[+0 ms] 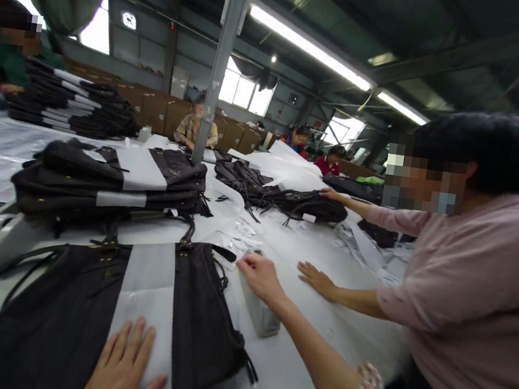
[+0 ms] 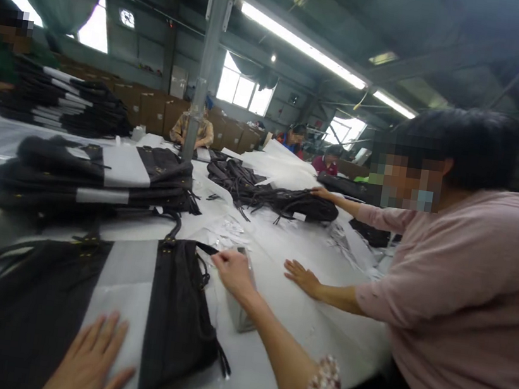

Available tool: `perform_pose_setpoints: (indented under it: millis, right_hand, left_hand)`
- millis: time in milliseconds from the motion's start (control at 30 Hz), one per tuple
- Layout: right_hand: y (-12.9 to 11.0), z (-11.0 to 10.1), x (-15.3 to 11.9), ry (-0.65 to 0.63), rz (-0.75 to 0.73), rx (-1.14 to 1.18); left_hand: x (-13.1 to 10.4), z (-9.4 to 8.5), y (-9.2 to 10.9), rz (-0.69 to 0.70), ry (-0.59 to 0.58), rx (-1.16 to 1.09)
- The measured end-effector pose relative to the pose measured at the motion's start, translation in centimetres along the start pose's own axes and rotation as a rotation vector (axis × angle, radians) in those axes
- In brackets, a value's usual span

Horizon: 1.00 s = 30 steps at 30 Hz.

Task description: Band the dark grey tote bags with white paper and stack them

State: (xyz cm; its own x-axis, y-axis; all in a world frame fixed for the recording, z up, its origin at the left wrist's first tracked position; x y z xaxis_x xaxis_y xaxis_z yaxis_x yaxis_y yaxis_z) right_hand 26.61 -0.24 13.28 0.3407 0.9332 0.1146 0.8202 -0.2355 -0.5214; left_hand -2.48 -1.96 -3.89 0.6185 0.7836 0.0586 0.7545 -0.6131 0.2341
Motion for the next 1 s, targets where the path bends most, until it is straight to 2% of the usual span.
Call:
perform_pose_setpoints:
  millis: [67, 100, 167, 233, 367, 533, 733, 900, 1000]
  right_hand:
    - [5.1, -4.0, -2.2, 0.113, 0.192, 0.034]
    - [7.3, -5.2, -3.3, 0.123, 0.262, 0.047]
    - [10.4, -6.1, -5.2, 0.103, 0.372, 0.113]
    - [12.0, -5.5, -6.3, 0.059, 0.445, 0.201]
    - [12.2, -3.7, -6.5, -0.008, 0.54, 0.342]
    - [12.2, -3.0, -6.2, -0.051, 0.608, 0.454]
    - [11.9, -3.7, -6.6, 0.081, 0.571, 0.519]
    - [10.9, -4.6, -9.1, 0.13, 0.516, 0.529]
    - [11.1, -4.2, -11.5, 0.127, 0.534, 0.559]
  left_hand:
    - [-0.1, 0.0, 0.0, -0.012, -0.01, 0.014]
    - [-0.1, 0.0, 0.1, -0.014, -0.016, 0.02]
    - [-0.1, 0.0, 0.1, -0.015, -0.021, 0.03]
    - [-0.1, 0.0, 0.1, -0.014, -0.024, 0.037]
    - [0.0, 0.1, 0.0, -0.031, -0.06, 0.047]
    - [0.0, -0.1, 0.0, -0.041, -0.057, 0.052]
    - [-0.1, -0.1, 0.1, -0.027, -0.067, 0.062]
    - [-0.1, 0.2, 0.1, -0.037, -0.061, 0.057]
    - [-0.1, 0.2, 0.1, -0.048, -0.088, 0.051]
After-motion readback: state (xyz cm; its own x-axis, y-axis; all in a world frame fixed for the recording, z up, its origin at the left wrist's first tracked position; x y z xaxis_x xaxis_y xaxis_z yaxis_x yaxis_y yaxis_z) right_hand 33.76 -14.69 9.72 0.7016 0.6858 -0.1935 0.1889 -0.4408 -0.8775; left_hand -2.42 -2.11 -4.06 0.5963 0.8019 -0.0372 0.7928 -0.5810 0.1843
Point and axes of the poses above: each hand's wrist, its own x-axis towards the middle knuckle, its own z-axis out of the palm, y = z × x, the point moved 4 cm from there along x, towards the middle knuckle, and after that the axes turned 2 degrees about -x, right-handed, at the moved point
